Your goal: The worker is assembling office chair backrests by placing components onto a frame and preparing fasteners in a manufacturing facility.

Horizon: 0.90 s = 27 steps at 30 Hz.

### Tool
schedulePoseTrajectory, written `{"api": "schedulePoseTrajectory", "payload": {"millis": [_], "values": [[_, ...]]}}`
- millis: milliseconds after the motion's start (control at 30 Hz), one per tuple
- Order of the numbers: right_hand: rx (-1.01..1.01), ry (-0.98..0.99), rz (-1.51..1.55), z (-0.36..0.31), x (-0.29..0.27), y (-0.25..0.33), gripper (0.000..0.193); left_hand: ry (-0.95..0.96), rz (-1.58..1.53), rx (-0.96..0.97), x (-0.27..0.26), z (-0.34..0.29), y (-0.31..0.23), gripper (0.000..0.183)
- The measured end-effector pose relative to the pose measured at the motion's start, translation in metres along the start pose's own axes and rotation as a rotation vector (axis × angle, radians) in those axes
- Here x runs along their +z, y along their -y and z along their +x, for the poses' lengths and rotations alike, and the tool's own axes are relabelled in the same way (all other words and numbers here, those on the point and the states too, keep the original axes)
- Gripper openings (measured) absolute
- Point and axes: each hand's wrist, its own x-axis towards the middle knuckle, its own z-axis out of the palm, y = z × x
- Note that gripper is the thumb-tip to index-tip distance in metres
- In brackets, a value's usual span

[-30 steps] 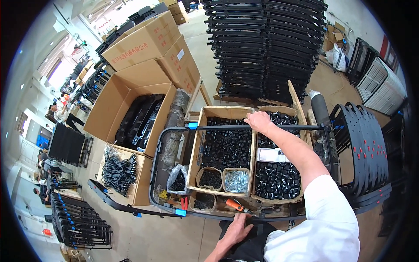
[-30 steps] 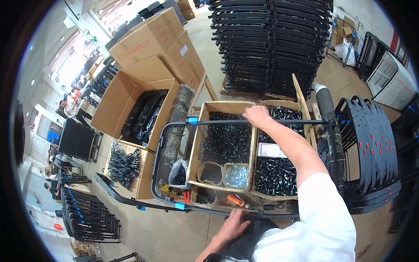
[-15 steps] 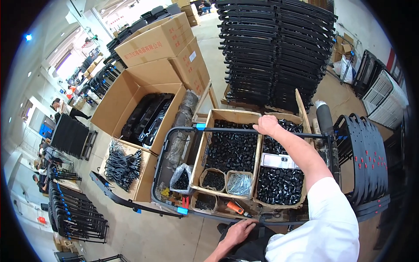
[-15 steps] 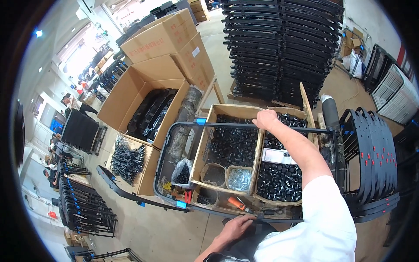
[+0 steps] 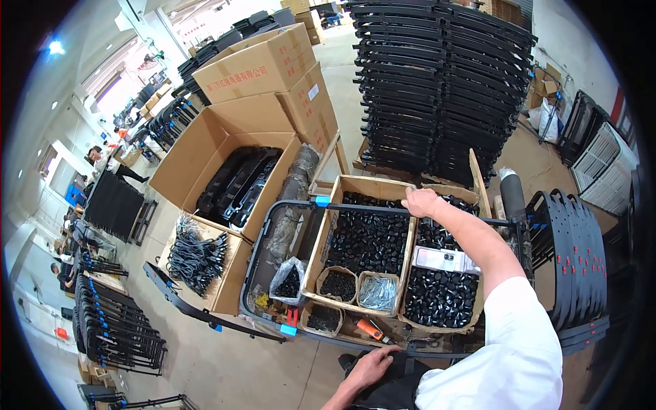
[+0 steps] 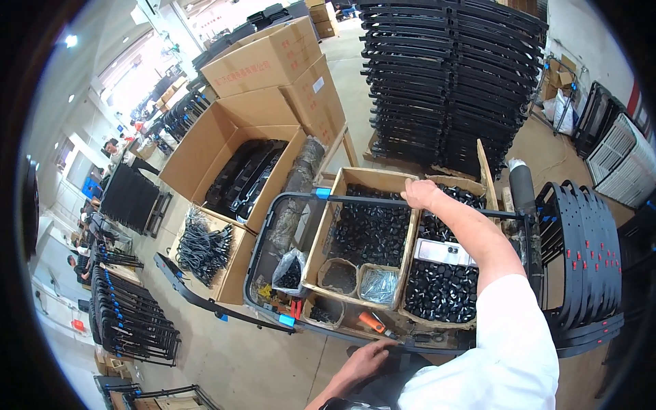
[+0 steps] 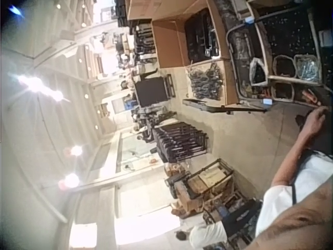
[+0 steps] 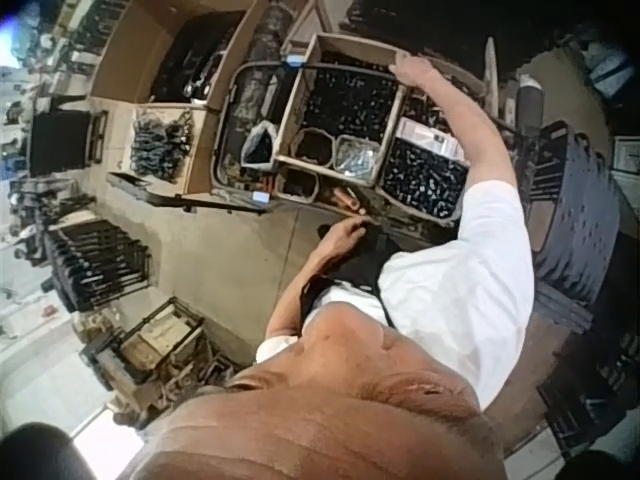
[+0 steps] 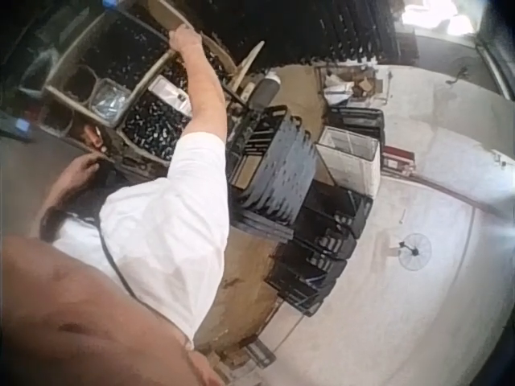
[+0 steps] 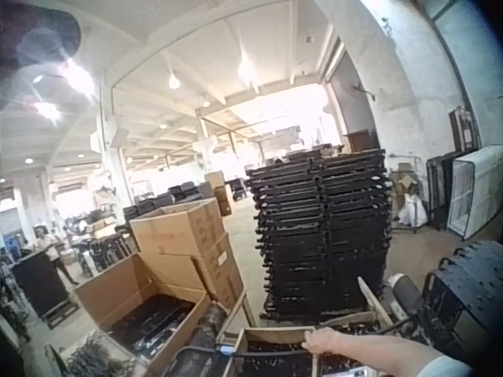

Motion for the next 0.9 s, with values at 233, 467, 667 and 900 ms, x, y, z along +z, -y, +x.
{"api": "schedulePoseTrajectory", "payload": {"millis": [233, 467, 667, 900], "values": [[-0.088, 0.111, -0.142, 0.001, 0.003, -0.022, 0.055, 0.129, -0.011, -0.078, 0.009, 0.011, -0.001, 0.038], [-0.046, 0.040, -0.270, -0.013, -0.012, -0.004, 0.056, -0.042, 0.126, 0.073, 0.021, 0.007, 0.006, 0.045], [0.067, 0.113, -0.212, 0.007, -0.016, 0.010, 0.052, -0.049, -0.102, -0.149, 0.012, 0.006, 0.007, 0.047], [0.105, 0.115, -0.284, 0.017, -0.007, 0.010, 0.065, 0.079, -0.039, 0.096, 0.008, 0.013, 0.036, 0.044]]}}
